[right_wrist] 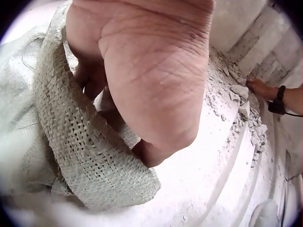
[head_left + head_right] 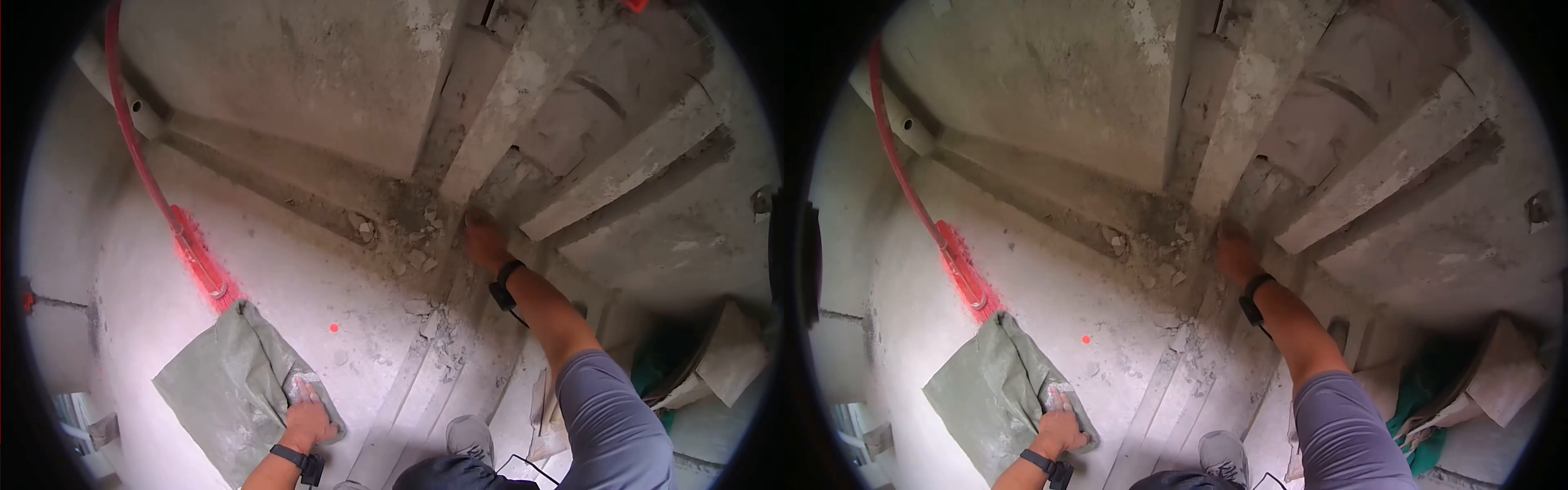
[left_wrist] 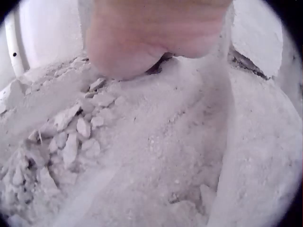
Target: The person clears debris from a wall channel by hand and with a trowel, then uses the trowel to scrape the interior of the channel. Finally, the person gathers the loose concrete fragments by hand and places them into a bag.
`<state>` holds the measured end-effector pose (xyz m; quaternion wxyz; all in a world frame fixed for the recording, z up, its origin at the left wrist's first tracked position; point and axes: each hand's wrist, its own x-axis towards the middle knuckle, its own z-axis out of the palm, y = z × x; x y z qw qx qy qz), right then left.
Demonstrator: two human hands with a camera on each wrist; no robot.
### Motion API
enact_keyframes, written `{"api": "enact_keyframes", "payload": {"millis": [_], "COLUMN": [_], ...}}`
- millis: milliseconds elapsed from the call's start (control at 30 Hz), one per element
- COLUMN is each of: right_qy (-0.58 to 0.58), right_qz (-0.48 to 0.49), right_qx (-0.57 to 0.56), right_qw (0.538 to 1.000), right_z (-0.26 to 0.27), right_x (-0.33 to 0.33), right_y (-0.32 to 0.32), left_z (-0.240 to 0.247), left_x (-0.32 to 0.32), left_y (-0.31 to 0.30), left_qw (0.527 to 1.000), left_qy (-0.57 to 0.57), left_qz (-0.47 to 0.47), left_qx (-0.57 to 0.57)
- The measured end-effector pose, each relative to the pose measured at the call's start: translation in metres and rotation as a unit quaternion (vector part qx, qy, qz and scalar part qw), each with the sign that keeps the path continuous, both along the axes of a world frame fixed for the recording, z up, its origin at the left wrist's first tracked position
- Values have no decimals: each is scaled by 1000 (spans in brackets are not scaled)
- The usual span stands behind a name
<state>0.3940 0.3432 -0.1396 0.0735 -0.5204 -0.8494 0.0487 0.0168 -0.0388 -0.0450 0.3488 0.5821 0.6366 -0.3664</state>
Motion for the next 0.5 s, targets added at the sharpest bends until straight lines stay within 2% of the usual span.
{"api": "enact_keyframes", "payload": {"millis": [33,100,167,233,300,333,400,433,500], "right_qy": [2,-79,-54,-30,32,33,-1,0,-59], "right_qz": [1,10,11,8,17,13,76,72,62], "right_qx": [-2,-31,-47,-61,7,8,44,46,-32], "right_qw": [1000,996,997,998,999,999,996,996,996], "right_z": [-4,-15,-6,11,18,18,9,5,-6], "right_x": [-4,-7,-13,-23,-30,-29,-26,-29,-34], "right_y": [-5,-19,-40,-61,-72,-73,-77,-79,-88], "left_z": [-3,-4,1,13,16,17,15,14,14], "left_x": [-3,-3,1,7,11,12,12,11,9], "left_y": [-2,-3,0,12,18,19,16,15,14], "left_qw": [1000,1000,1000,999,998,997,998,999,999], "left_qy": [3,7,6,0,0,3,5,5,1], "left_qz": [-6,-9,-18,27,37,53,35,22,11], "left_qx": [9,13,17,-33,-43,-56,-48,-38,-31]}}
